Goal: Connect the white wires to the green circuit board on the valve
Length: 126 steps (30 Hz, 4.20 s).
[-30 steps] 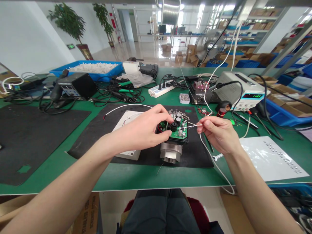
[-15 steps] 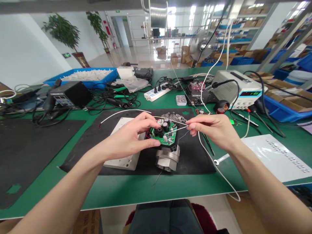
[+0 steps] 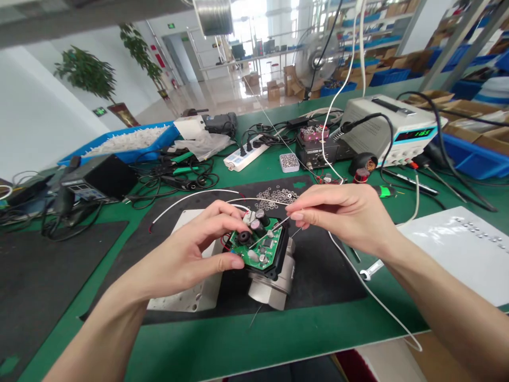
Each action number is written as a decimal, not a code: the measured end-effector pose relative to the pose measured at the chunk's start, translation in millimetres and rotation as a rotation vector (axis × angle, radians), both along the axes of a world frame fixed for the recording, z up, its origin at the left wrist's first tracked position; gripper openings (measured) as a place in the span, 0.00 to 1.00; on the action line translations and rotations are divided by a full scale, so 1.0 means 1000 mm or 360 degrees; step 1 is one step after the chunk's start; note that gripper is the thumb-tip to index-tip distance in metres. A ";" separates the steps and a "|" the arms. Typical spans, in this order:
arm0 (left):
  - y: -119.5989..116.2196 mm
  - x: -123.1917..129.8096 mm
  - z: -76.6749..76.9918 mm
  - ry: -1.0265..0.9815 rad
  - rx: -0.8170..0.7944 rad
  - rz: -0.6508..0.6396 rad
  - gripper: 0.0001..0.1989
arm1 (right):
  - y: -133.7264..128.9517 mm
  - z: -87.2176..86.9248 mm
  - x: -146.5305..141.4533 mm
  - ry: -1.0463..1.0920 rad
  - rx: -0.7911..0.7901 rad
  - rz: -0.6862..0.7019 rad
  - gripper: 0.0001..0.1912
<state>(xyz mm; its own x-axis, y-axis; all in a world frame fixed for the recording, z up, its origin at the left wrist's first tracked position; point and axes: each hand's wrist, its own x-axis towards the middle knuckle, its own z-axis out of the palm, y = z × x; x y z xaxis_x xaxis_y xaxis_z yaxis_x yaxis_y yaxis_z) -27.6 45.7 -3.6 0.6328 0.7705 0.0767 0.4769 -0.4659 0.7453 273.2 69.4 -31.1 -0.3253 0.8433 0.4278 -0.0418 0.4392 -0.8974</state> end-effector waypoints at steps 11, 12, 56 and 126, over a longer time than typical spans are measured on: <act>0.001 0.000 0.002 0.0045 0.0017 -0.0014 0.17 | 0.003 -0.004 0.006 0.0020 -0.0015 -0.0083 0.04; 0.001 0.000 0.003 0.0053 0.0012 -0.0011 0.17 | 0.003 -0.005 0.006 0.0022 -0.0016 -0.0078 0.04; 0.002 0.016 0.008 0.0046 0.0084 -0.0116 0.16 | 0.002 0.032 0.021 -0.0586 -0.0349 0.0091 0.20; 0.009 0.004 0.001 -0.0069 0.0009 -0.0129 0.15 | -0.017 0.005 0.034 -0.1426 0.1479 -0.0423 0.17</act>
<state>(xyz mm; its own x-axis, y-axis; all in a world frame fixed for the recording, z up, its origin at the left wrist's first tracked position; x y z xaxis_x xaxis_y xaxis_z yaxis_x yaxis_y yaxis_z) -23.9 54.4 -2.4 0.6891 0.7163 0.1097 0.4046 -0.5059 0.7618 306.9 52.9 -25.9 -0.6683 0.4355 0.6031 0.5882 0.8057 0.0700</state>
